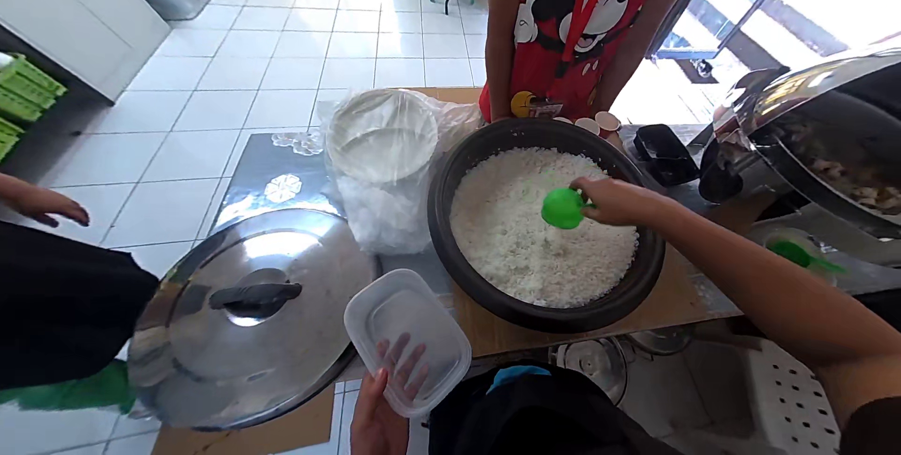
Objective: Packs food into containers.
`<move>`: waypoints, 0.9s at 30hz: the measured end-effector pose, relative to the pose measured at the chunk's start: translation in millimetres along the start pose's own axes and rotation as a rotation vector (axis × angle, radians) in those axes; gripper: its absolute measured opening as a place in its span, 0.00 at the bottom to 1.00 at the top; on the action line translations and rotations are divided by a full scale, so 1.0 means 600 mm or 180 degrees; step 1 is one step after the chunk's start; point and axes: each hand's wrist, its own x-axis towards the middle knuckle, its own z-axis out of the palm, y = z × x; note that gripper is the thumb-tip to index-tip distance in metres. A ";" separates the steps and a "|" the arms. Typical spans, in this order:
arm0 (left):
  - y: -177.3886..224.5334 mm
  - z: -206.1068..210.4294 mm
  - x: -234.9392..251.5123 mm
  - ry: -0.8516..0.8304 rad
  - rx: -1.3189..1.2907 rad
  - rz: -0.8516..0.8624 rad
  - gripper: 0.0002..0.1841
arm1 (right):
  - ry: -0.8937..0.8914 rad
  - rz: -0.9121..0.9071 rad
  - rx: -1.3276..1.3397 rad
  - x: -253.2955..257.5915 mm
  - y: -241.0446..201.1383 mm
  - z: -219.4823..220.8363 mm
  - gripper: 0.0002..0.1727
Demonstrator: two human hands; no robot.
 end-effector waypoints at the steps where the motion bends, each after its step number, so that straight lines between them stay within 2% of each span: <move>1: -0.002 0.006 0.004 0.0008 -0.0020 0.0009 0.28 | -0.0064 0.0145 -0.0165 -0.008 -0.005 0.004 0.27; 5: -0.005 0.016 0.015 -0.0048 -0.0041 0.0067 0.30 | 0.0009 0.0461 -0.0426 -0.008 -0.011 0.028 0.29; 11: -0.001 0.010 0.015 -0.0121 -0.0094 0.0120 0.30 | -0.0294 0.0923 -0.0606 -0.002 -0.027 0.055 0.28; 21: 0.011 -0.001 0.031 -0.0260 -0.0058 0.0073 0.27 | -0.0485 0.0471 -0.0338 -0.036 -0.055 0.091 0.27; 27: 0.025 -0.010 0.049 -0.0399 -0.0120 0.0111 0.27 | -0.0670 0.0294 -0.0224 -0.066 -0.104 0.106 0.30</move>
